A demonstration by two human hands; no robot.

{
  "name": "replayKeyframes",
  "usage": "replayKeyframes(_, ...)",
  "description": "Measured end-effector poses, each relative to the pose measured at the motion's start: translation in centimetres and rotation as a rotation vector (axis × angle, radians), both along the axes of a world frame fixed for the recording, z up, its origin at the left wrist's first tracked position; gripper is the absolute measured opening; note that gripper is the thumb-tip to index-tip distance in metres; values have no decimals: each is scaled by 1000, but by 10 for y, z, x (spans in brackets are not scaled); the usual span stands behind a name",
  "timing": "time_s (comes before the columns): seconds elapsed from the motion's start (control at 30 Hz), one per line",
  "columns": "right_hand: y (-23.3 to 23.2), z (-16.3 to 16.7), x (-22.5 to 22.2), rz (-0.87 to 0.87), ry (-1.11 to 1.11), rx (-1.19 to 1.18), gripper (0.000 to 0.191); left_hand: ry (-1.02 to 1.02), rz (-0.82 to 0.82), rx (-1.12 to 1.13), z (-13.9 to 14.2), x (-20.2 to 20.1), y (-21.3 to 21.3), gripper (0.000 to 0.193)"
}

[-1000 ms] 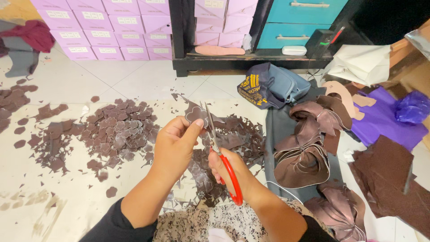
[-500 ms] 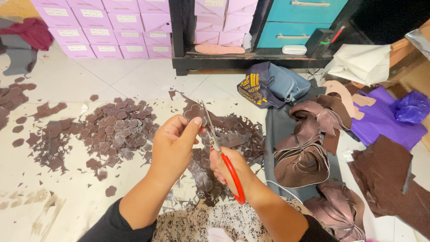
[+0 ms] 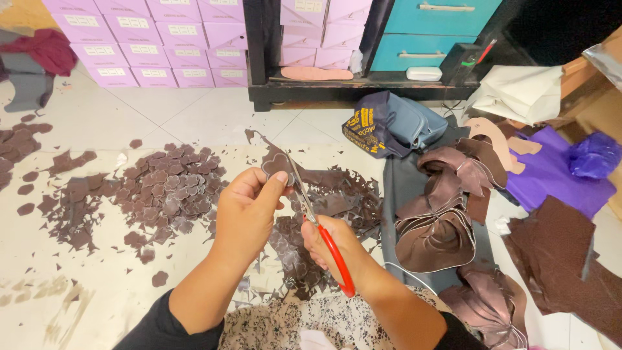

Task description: The person uses red-handled scissors to cut a dark brown flexible sheet into small flower-shaped pieces. They hold the sheet with one hand and cut along pre-drawn outlines, dropping the finished pieces onto a growing pile on the floor.

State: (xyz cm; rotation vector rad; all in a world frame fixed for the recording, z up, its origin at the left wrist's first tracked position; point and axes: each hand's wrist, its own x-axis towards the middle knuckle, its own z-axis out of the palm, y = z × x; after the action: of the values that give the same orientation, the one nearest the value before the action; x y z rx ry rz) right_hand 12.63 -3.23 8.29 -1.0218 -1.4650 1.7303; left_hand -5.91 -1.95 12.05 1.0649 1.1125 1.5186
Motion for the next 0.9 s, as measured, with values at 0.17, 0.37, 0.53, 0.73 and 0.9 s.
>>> replayKeyframes(0.17, -1, 1, -1, -7, -11, 112, 50, -15, -29, 30, 2, 3, -1, 19)
replayKeyframes(0.37, 2, 6, 4, 30, -86, 246, 50, -10, -71, 56, 7, 1, -6, 16)
replayKeyframes(0.53, 0, 6, 3, 23, -48, 189, 48, 18, -29, -21, 10, 1, -8, 16)
replayKeyframes(0.73, 1, 8, 3, 40, -21, 123, 46, 21, -25, 19, 9, 1, -7, 16)
replayKeyframes(0.9, -1, 11, 5, 50, -25, 112, 47, -20, -38, 30, 5, 0, -5, 16)
